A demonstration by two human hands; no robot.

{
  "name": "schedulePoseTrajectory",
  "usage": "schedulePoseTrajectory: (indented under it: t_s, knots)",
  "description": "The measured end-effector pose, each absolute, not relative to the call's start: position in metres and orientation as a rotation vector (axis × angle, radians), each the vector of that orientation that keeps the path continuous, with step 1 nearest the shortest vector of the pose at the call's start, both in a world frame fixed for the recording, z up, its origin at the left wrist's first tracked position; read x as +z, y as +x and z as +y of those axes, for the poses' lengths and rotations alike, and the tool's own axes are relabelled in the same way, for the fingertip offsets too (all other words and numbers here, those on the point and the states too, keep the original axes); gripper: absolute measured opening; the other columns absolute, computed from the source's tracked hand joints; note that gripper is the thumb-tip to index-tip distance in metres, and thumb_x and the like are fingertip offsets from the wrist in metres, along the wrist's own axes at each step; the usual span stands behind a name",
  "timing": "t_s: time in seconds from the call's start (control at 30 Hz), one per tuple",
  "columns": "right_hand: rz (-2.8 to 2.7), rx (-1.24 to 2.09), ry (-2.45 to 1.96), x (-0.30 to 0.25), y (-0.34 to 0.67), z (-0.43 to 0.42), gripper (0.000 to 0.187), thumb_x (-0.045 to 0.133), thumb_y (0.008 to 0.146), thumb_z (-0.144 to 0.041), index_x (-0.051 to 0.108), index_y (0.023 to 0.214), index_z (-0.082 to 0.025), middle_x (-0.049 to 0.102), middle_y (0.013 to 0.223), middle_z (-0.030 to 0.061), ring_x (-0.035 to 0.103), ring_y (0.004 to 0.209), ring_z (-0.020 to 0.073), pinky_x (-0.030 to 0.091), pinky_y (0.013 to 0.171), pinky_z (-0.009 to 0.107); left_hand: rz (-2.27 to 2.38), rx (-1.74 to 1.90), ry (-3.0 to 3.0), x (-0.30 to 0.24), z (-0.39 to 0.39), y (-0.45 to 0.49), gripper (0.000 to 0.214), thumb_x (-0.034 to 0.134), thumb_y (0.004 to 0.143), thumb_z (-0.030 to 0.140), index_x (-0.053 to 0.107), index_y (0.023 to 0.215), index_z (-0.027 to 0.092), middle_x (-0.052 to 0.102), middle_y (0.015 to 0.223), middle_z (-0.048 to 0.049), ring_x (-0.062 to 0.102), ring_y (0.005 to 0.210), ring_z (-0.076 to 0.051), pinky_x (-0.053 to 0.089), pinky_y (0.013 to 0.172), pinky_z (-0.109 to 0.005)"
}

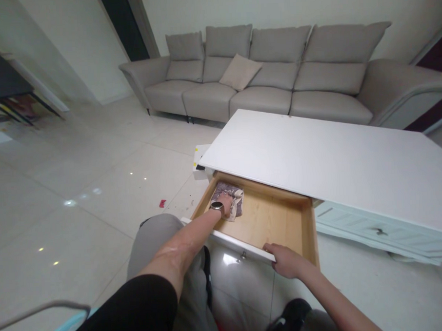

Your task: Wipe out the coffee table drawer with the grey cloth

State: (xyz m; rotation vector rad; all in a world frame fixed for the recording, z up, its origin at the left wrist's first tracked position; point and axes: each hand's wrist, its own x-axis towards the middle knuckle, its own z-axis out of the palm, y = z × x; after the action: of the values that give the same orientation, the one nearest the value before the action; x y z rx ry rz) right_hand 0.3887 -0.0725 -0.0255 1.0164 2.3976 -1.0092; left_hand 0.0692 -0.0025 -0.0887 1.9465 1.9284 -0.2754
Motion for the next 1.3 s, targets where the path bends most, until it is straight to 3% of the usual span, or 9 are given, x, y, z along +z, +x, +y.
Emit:
schedulePoseTrajectory:
  t_s: [0.2, 0.37, 0.73, 1.03, 1.3]
  knots:
    - [2.399, -0.997, 1.008, -0.028, 0.388, -0.073, 0.043, 0.059, 0.072, -0.009, 0.065, 0.113, -0.022, 0.069, 0.111, 0.0075, 0.061, 0.102, 0.0219, 0.037, 0.085, 0.028, 1.96, -0.389, 1.98, -0.088, 0.001, 0.071, 0.077, 0.096, 0.049, 0.028, 0.066, 0.118, 0.009, 0.062, 0.133, -0.0246, 0.057, 0.128, -0.039, 0.043, 0.113, -0.045]
    - [2.385, -0.98, 1.023, -0.026, 0.387, -0.074, 0.045, 0.057, 0.072, -0.008, 0.065, 0.114, -0.021, 0.069, 0.113, 0.0081, 0.062, 0.104, 0.0224, 0.038, 0.086, 0.029, 1.957, -0.409, 1.995, -0.088, 0.003, 0.074, 0.066, 0.092, 0.056, 0.031, 0.069, 0.114, 0.01, 0.064, 0.128, -0.0234, 0.059, 0.125, -0.039, 0.046, 0.109, -0.045]
    - [2.411, -1.056, 0.993, -0.035, 0.392, -0.073, 0.049, 0.056, 0.072, -0.01, 0.066, 0.118, -0.023, 0.07, 0.114, 0.0081, 0.062, 0.107, 0.0237, 0.04, 0.09, 0.03, 1.903, -0.356, 2.101, -0.094, 0.008, 0.076, 0.046, 0.088, 0.063, 0.023, 0.072, 0.104, 0.01, 0.07, 0.118, -0.022, 0.065, 0.116, -0.034, 0.046, 0.109, -0.044]
    - [2.372, -0.989, 0.994, -0.027, 0.388, -0.071, 0.048, 0.057, 0.071, -0.01, 0.064, 0.117, -0.023, 0.069, 0.11, 0.0069, 0.061, 0.103, 0.0226, 0.038, 0.086, 0.029, 1.843, -0.289, 2.123, -0.098, 0.007, 0.075, 0.04, 0.086, 0.064, 0.019, 0.073, 0.101, 0.012, 0.069, 0.118, -0.0218, 0.06, 0.121, -0.037, 0.034, 0.119, -0.05]
    - [2.383, -1.004, 1.013, -0.024, 0.387, -0.073, 0.044, 0.058, 0.072, -0.009, 0.066, 0.114, -0.021, 0.069, 0.111, 0.0079, 0.061, 0.101, 0.0221, 0.037, 0.085, 0.029, 1.806, -0.204, 2.029, -0.095, -0.003, 0.081, 0.039, 0.077, 0.071, 0.016, 0.07, 0.109, 0.011, 0.067, 0.121, -0.0243, 0.061, 0.121, -0.038, 0.051, 0.102, -0.045]
